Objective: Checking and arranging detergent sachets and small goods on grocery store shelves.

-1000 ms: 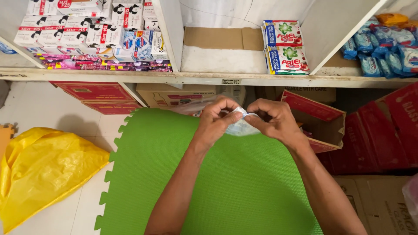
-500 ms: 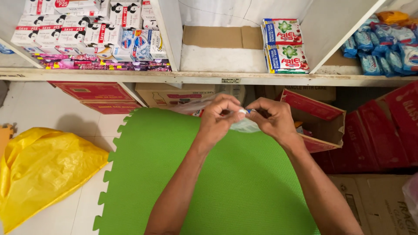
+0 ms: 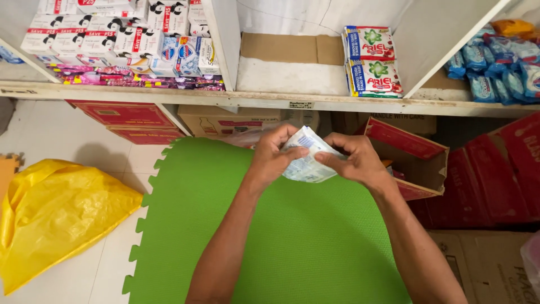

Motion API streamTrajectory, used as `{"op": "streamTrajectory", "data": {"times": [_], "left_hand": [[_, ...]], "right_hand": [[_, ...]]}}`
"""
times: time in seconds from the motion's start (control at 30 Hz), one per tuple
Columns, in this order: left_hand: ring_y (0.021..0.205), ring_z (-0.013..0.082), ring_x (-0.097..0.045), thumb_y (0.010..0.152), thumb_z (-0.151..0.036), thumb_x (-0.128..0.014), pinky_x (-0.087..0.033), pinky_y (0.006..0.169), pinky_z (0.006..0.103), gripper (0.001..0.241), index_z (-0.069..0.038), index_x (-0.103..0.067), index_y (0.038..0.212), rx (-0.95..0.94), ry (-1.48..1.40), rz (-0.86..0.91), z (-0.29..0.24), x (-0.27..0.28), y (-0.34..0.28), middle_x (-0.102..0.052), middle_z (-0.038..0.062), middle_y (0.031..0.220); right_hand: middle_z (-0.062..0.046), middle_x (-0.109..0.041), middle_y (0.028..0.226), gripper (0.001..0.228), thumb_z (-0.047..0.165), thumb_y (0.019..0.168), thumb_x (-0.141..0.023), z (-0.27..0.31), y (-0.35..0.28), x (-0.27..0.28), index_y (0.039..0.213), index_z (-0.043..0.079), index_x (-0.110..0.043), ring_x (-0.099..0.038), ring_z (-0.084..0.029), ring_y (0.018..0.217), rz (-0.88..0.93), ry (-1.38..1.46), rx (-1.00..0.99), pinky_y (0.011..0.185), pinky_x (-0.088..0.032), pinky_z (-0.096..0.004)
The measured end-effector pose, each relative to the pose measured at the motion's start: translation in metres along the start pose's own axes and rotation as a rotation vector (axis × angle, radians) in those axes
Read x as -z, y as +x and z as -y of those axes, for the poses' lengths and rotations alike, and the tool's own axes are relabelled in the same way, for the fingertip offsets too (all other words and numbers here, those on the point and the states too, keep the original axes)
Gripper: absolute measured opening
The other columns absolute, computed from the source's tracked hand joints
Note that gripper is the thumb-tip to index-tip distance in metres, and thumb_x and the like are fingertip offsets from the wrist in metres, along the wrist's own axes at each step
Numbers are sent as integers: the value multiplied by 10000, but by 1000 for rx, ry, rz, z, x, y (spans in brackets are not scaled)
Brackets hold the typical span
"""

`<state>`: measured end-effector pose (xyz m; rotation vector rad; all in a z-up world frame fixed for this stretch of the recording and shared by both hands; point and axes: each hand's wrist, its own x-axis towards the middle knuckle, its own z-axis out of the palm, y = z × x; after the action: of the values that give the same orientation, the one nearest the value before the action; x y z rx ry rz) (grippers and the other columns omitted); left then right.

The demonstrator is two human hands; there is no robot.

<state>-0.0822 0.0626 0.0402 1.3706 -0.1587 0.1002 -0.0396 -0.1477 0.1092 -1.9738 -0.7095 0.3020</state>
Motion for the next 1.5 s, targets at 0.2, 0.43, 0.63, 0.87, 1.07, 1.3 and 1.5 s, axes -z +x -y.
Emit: {"op": "streamTrajectory", "data": {"times": [0.2,0.43,0.63,0.87,1.07,1.3,1.5], "left_hand": [[873,67,-637,876,14,-784,-544,783,264,201,-29,-662,1030,33,31,5,5,-2,-1,-721,15,949],[934,80,-624,862,25,-769,-536,853,281,247,-31,-645,1069,38,172,27,-13,-5,-6,-692,16,983],[1029,136,-676,828,0,-774,-544,922,321,382,-54,-604,1165,-29,288,-13,-21,-13,-6,-717,59,1088],[980,154,-675,878,-67,-765,-550,864,344,355,-58,-590,1187,-57,398,66,-25,-16,-6,-717,86,1049],[920,137,-671,879,-77,-748,-550,836,337,274,-51,-628,1124,-14,357,19,-29,-19,-5,-730,68,978],[900,106,-639,892,-114,-775,-551,807,320,265,-40,-630,1101,66,295,23,-10,-18,-2,-710,44,947],[892,99,-648,855,-87,-803,-544,781,283,322,-29,-651,1133,26,316,-37,-28,-13,0,-726,48,988]], "right_hand": [[-27,-700,696,202,168,829,-811,-12,2,1,960,28,-746,-573,-45,654,43,-97,54,565,-483,-268],[-23,-703,694,194,177,842,-805,-8,-1,-2,969,44,-743,-599,-60,655,31,-96,23,584,-505,-275],[-43,-722,769,260,165,802,-829,-2,0,-1,997,32,-722,-614,-69,706,125,-43,91,618,-509,-281],[-29,-789,824,255,146,800,-827,-12,-3,-3,1037,59,-795,-667,-59,741,77,50,-61,644,-544,-263],[-8,-757,786,221,168,819,-817,-6,-2,0,996,49,-760,-640,-46,714,45,10,-51,624,-521,-243],[-22,-725,740,146,146,851,-805,-16,-6,-1,930,36,-749,-604,-57,687,49,19,-11,591,-478,-260],[13,-734,808,159,141,875,-777,-22,-1,-6,996,49,-731,-627,-31,746,-12,69,-13,637,-525,-234]]}}
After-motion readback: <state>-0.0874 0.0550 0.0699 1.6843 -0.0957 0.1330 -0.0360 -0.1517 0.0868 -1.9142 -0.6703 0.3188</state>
